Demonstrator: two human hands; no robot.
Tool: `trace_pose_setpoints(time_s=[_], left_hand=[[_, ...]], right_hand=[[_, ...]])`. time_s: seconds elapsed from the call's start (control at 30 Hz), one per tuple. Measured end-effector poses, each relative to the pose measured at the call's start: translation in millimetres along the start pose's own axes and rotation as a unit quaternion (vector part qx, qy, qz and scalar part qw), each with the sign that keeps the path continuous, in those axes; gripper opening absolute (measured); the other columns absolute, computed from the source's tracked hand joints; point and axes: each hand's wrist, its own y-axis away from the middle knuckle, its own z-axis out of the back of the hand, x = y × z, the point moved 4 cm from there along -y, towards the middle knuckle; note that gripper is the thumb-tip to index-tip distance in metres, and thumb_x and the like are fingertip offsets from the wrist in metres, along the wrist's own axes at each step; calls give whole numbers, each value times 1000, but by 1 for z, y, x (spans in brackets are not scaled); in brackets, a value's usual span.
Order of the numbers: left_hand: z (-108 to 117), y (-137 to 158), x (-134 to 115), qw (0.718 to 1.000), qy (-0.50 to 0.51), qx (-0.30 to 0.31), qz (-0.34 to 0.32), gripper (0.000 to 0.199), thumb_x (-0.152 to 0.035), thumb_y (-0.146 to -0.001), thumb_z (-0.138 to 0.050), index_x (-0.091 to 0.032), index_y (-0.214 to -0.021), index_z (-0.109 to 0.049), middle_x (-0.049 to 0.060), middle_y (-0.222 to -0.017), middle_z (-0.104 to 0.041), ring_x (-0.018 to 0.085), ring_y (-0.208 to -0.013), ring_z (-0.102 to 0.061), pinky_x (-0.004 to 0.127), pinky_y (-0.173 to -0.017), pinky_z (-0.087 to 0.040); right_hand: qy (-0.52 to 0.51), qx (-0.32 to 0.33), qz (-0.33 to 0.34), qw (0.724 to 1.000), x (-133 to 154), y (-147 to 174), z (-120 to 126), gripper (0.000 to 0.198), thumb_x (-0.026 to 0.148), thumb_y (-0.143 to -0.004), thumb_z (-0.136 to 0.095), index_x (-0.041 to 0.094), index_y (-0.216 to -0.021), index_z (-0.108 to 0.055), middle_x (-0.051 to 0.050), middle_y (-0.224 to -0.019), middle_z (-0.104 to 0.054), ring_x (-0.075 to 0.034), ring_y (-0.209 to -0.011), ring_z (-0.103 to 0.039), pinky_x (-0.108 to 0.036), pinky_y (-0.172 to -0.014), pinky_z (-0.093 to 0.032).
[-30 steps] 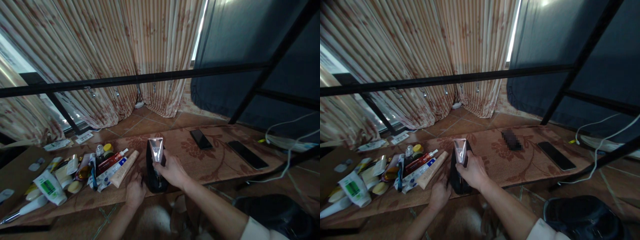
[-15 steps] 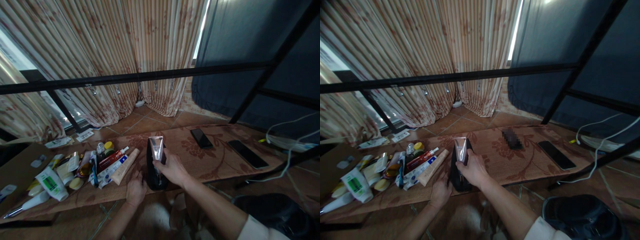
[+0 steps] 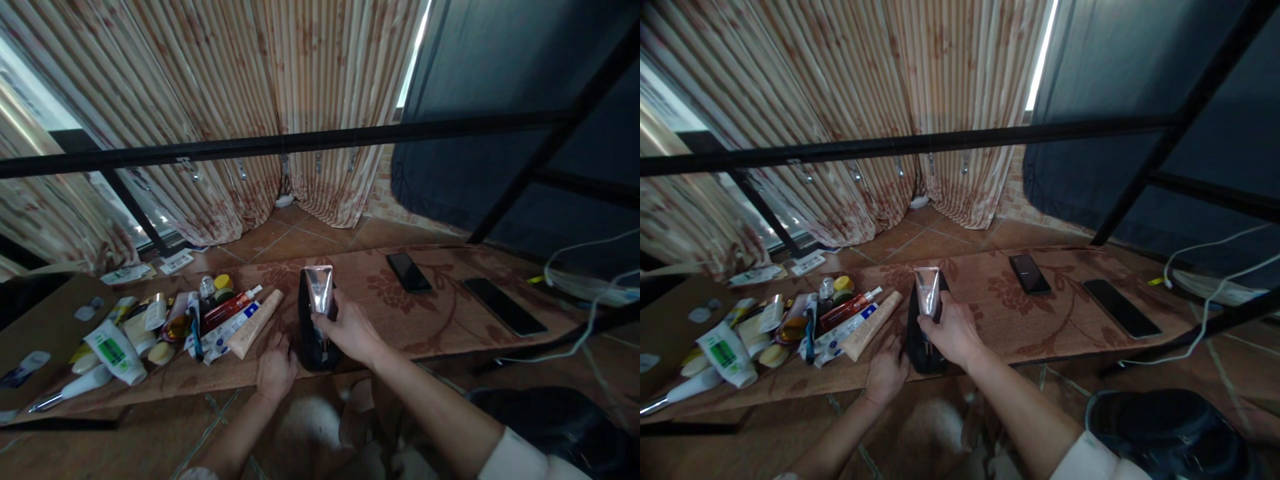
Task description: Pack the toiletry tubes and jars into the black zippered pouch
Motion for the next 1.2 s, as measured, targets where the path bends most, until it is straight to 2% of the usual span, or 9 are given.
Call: trace_pose_setpoints(time_s=[0.67,0.93,1.2], left_hand=[[1,0,-2,1000,7,8,0,27,-13,-82,-43,-15,-105,-57,7,-101,-58,18,-92,-58,29,-85,-46],[2,1,-3,1000,7,12,3,24,-15,-83,-41,-16,-102,-56,7,-97,-58,18,-86,-60,29,-81,-47],[1,0,-2,1000,7,19,7,29,-15,-83,-42,-16,-108,-55,8,-105,-58,19,-96,-58,30,-88,-45]], right_hand=[[13,2,4,1000,0,-1,0,30,39,-77,-58,18,-98,-55,-5,-82,-66,-18,-74,-60,-25,-62,-36],[8,5,6,1000,0,-1,-1,31,38,-77,-59,18,-100,-55,-5,-82,-66,-18,-73,-60,-25,-62,-36],[7,1,8,1000,1,-1,0,27,38,-77,-58,19,-95,-55,-4,-79,-65,-17,-72,-59,-25,-62,-36]])
